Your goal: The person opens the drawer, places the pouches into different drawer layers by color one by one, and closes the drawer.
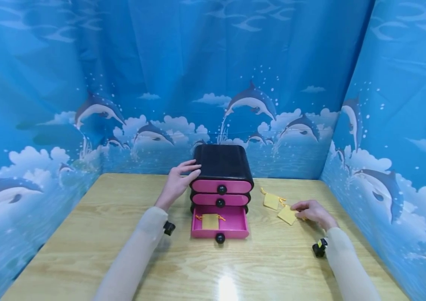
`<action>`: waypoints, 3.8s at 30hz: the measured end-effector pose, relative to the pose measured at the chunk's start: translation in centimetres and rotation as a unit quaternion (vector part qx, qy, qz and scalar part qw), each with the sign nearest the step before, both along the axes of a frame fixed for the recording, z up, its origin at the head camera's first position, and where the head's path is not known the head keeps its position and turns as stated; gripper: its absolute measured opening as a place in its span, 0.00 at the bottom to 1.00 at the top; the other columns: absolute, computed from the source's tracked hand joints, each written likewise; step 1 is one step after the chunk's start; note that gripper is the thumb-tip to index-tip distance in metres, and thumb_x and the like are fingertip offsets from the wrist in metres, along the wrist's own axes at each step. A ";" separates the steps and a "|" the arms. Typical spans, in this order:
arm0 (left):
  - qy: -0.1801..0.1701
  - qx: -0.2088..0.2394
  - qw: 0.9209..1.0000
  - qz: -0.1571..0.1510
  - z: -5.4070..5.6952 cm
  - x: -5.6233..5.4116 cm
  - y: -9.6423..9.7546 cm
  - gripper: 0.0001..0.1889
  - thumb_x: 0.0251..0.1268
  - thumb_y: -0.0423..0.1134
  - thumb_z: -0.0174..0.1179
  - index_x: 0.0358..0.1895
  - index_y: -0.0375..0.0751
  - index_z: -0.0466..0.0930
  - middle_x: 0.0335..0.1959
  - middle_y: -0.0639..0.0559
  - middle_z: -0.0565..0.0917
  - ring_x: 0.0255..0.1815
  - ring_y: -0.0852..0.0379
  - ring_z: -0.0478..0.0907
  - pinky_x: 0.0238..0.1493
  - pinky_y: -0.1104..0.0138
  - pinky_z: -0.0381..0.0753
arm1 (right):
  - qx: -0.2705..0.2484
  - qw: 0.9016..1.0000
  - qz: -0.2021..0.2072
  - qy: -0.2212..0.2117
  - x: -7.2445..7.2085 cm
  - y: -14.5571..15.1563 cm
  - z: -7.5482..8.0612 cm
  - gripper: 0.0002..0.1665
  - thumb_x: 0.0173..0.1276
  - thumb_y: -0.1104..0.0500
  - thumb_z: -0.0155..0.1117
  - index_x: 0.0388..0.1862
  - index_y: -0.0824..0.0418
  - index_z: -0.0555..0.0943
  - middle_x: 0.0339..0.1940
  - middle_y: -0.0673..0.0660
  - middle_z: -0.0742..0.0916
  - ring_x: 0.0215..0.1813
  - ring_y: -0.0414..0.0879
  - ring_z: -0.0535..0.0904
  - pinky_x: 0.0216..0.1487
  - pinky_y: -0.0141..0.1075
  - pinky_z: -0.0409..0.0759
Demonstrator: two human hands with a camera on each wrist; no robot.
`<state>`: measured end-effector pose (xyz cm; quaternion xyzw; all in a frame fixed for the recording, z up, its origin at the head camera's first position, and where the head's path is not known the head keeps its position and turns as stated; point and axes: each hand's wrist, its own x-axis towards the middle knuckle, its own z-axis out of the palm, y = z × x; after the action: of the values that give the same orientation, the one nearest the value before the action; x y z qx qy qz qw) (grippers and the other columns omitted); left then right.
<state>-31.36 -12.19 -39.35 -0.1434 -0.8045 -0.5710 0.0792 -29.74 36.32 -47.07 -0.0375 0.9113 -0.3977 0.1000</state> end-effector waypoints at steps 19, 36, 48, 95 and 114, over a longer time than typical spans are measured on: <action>0.001 0.000 1.000 0.001 0.3 -0.2 0.2 0.20 0.67 0.53 0.61 0.58 0.51 0.82 0.71 0.56 0.70 0.77 0.49 0.56 0.62 0.51 0.77 | -0.024 0.999 -0.029 0.011 0.2 -0.5 0.0 0.14 0.60 0.73 0.63 0.46 0.73 0.81 0.37 0.59 0.80 0.34 0.44 0.71 0.31 0.33 0.73; 0.005 -0.001 1.000 0.008 0.2 0.1 0.2 0.20 0.68 0.52 0.61 0.59 0.50 0.82 0.71 0.55 0.70 0.77 0.49 0.56 0.62 0.51 0.77 | -0.038 0.997 -0.046 0.041 0.0 -0.4 0.7 0.21 0.67 0.58 0.68 0.54 0.70 0.79 0.46 0.62 0.87 0.40 0.38 0.79 0.37 0.37 0.80; 0.004 0.001 1.000 0.006 0.3 0.2 0.2 0.20 0.68 0.52 0.61 0.59 0.50 0.82 0.71 0.55 0.70 0.77 0.49 0.56 0.62 0.51 0.77 | -0.030 0.999 -0.025 0.028 0.5 -2.0 1.5 0.25 0.70 0.51 0.65 0.56 0.69 0.80 0.48 0.61 0.87 0.45 0.40 0.80 0.46 0.35 0.81; 0.007 0.014 1.000 -0.001 0.0 -0.1 0.3 0.21 0.68 0.53 0.61 0.59 0.50 0.82 0.72 0.55 0.69 0.77 0.50 0.57 0.62 0.51 0.77 | -0.135 0.988 0.073 0.019 1.6 -13.3 3.3 0.18 0.66 0.54 0.69 0.49 0.65 0.85 0.35 0.53 0.88 0.40 0.56 0.82 0.39 0.46 0.83; -0.002 0.020 1.000 0.000 0.3 0.2 0.3 0.21 0.68 0.53 0.61 0.59 0.49 0.82 0.72 0.55 0.69 0.77 0.49 0.56 0.62 0.51 0.77 | -0.164 0.985 0.044 0.034 2.5 -17.5 2.4 0.13 0.66 0.59 0.68 0.46 0.67 0.86 0.31 0.60 0.90 0.33 0.48 0.85 0.34 0.46 0.85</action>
<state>-31.14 -11.86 -39.06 -0.1408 -0.7932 -0.5871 0.0800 -27.28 18.83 -44.66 -0.1069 0.8342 -0.5351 0.0793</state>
